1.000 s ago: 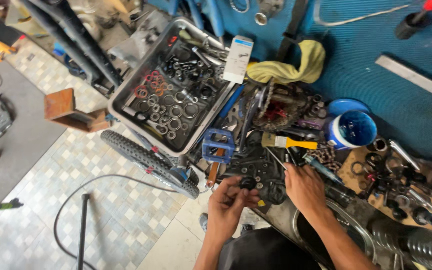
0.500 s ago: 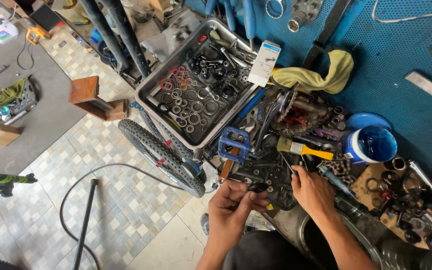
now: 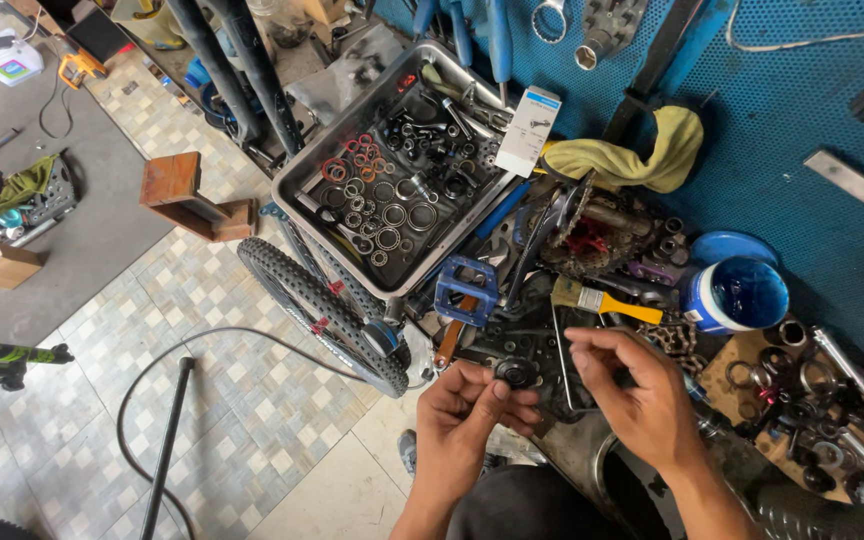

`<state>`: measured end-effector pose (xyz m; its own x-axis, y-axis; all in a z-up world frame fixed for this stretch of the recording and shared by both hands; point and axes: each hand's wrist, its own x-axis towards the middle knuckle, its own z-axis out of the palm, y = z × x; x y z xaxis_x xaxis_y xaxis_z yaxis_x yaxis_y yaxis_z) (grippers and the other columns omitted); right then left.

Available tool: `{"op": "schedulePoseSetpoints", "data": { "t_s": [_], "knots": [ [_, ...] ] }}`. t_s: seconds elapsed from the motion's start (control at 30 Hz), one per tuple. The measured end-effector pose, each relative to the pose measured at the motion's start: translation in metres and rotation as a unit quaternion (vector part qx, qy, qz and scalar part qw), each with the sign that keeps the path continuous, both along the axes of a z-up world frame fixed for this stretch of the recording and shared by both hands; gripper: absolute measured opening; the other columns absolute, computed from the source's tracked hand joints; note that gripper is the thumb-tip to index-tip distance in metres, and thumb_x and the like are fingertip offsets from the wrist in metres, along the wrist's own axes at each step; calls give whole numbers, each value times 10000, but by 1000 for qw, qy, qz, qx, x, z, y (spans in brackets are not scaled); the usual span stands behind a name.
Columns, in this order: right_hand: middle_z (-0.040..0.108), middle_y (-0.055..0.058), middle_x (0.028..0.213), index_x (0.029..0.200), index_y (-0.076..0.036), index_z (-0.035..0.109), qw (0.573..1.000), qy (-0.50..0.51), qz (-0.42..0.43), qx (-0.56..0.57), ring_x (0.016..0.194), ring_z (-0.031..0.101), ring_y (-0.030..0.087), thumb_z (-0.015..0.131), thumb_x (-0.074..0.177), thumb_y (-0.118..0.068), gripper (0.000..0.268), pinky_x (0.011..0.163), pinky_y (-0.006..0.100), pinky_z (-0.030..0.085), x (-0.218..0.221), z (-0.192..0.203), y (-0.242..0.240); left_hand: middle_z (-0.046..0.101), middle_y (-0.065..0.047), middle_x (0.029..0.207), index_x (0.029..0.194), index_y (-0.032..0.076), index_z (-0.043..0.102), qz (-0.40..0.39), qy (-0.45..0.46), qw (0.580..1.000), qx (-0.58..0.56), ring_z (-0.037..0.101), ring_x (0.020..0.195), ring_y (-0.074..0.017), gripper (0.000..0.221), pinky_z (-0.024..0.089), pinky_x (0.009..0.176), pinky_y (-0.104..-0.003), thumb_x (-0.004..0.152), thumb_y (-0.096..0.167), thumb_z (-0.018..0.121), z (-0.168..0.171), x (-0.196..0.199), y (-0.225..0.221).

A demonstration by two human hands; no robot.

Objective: The person cleans and handles various small mechanical components of a bicycle, including a brake assembly and small internal parts, over a workbench.

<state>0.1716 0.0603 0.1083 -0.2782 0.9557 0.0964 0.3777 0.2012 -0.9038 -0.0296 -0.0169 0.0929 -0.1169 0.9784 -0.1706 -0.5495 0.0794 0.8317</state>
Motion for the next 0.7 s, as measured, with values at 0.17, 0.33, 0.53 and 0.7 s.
{"op": "schedulePoseSetpoints", "data": {
  "t_s": [0.17, 0.33, 0.53, 0.7],
  "knots": [
    [712, 11, 831, 1128, -75, 741, 985, 112, 111, -74, 715, 642, 81, 757, 869, -204, 290, 617, 250, 529, -14, -8, -4, 783, -157, 939, 1015, -42, 602, 14, 104, 994, 8, 745, 817, -159, 66, 617, 721, -297, 1001, 18, 622, 1, 9, -4],
    [765, 11, 777, 898, -52, 743, 971, 77, 135, -181, 734, 714, 102, 790, 860, -228, 186, 653, 273, 577, -25, -29, -9, 778, -63, 791, 970, -9, 674, 8, 313, 950, -14, 704, 690, -82, 61, 558, 596, -250, 955, 44, 700, -1, 2, -14],
    [751, 41, 884, 1059, -53, 735, 969, 34, 210, -130, 783, 709, 110, 654, 972, -262, 240, 675, 279, 567, -19, -46, -22, 769, -67, 837, 964, -4, 634, -24, 221, 970, -98, 726, 760, -96, 41, 609, 652, -259, 954, 25, 661, -29, -7, -26],
    [783, 78, 956, 1197, -138, 743, 973, -33, 42, -226, 655, 628, 196, 592, 951, -249, 309, 584, 330, 557, 12, -80, 18, 728, -143, 927, 965, -42, 604, 22, 212, 970, -113, 764, 834, -164, 42, 657, 664, -305, 944, -10, 618, -61, -11, -29]
  ]
}}
